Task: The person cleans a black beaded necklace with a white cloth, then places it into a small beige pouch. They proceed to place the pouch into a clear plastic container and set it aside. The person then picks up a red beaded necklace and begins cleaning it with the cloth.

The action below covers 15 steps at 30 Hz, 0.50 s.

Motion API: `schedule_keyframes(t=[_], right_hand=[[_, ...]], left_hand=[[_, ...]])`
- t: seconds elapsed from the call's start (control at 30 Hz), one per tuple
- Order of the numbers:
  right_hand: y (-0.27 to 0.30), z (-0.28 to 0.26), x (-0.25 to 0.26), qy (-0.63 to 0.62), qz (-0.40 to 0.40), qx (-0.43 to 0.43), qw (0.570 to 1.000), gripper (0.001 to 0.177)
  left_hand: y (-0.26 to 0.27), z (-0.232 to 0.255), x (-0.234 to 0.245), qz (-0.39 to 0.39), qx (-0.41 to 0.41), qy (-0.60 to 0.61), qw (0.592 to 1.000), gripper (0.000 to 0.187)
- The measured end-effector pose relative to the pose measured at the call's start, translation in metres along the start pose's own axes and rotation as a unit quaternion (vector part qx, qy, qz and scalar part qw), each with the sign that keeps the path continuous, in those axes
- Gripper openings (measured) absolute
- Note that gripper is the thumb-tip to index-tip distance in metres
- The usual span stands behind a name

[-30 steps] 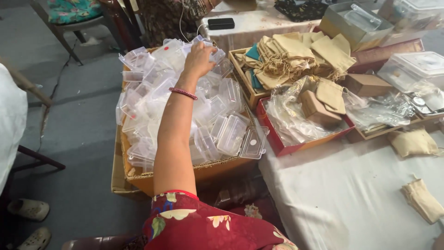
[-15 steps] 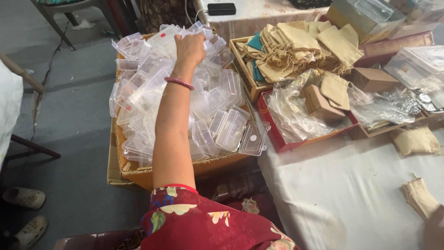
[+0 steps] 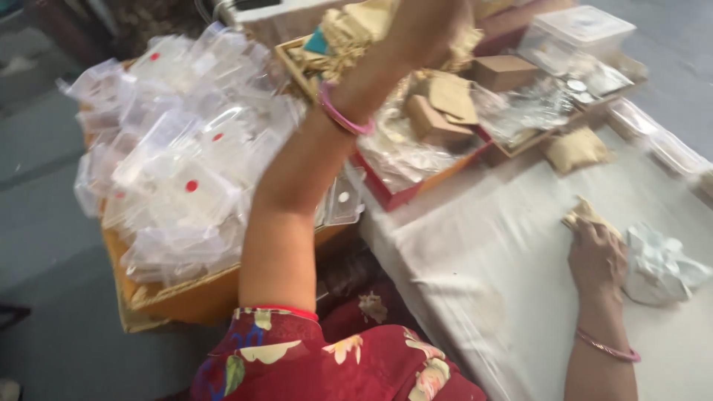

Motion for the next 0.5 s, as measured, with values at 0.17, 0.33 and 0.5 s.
schedule_keyframes(t=[0.17, 0.33, 0.5], right_hand=[[0.004, 0.030, -0.016, 0.059, 0.000, -0.070, 0.996, 0.026], [0.010, 0.051, -0.007, 0.012, 0.021, -0.171, 0.985, 0.016], [-0.006, 0.026, 0.021, -0.035, 0.036, -0.139, 0.989, 0.029]], left_hand=[[-0.016, 0.169, -0.092, 0.019, -0.151, -0.025, 0.988, 0.037], [0.035, 0.231, -0.161, -0.090, -0.179, 0.100, 0.974, 0.014], [0.103, 0.206, -0.247, -0.167, -0.111, 0.175, 0.964, 0.023]])
Point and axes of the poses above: each hand's wrist, its own y-axis away from the middle knuckle, its own x-axis out of the back of the hand, z = x × y, the point moved 4 cm from there along -y, towards the middle knuckle, and after that the axes turned 2 degrees about x, right-handed, at the moved point
